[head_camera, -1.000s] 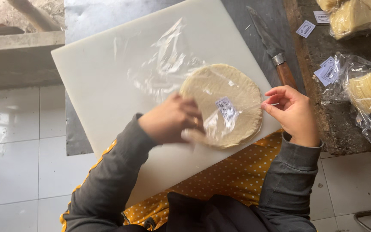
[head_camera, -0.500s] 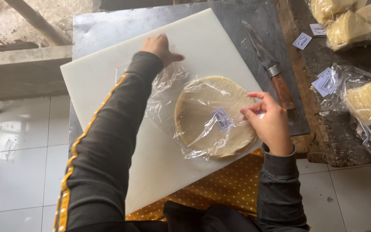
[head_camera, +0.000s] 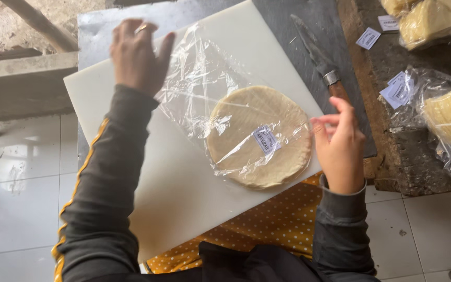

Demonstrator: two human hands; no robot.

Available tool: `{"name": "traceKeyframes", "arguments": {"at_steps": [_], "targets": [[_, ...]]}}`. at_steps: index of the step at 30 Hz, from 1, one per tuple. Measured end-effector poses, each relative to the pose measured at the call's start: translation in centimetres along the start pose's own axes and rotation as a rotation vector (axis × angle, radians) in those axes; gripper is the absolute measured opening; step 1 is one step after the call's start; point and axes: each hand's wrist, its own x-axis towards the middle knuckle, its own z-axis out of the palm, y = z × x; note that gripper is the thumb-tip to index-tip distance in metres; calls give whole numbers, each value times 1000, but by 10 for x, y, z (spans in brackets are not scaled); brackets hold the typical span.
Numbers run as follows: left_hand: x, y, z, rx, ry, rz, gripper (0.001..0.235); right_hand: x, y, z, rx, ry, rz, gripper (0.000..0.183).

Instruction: The person separates thin round dough sheets, stacks them, and uses a knife to cut the stack into halves and quarters. The person then places the cut pieces into a clear plastic bag, seals it, and sets it aside. The person repeats the process with another stack of dough sheets.

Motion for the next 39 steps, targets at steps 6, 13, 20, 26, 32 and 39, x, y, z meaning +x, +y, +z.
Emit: {"name": "traceKeyframes", "arguments": {"at_steps": [6, 13, 20, 26, 32, 39], "targets": [[-49, -48, 2, -120, -160, -310, 53, -48, -62, 10, 44, -540, -661, 49], [-50, -67, 28, -75, -220, -332, 52, -70, -92, 37, -246, -463, -766, 16], [-34, -58, 22, -23, -80, -313, 44, -94, -90, 26, 65, -859, -876, 7], [-28, -28, 2, 109, 307, -44, 33, -40, -53, 40, -248, 111, -668, 29], [-29, 49, 13, -229, -210, 295, 26, -7, -19, 47, 21, 41, -14, 90], [-11, 58, 28, -12, -631, -94, 74, -8, 0, 48, -156, -16, -82, 61]]}}
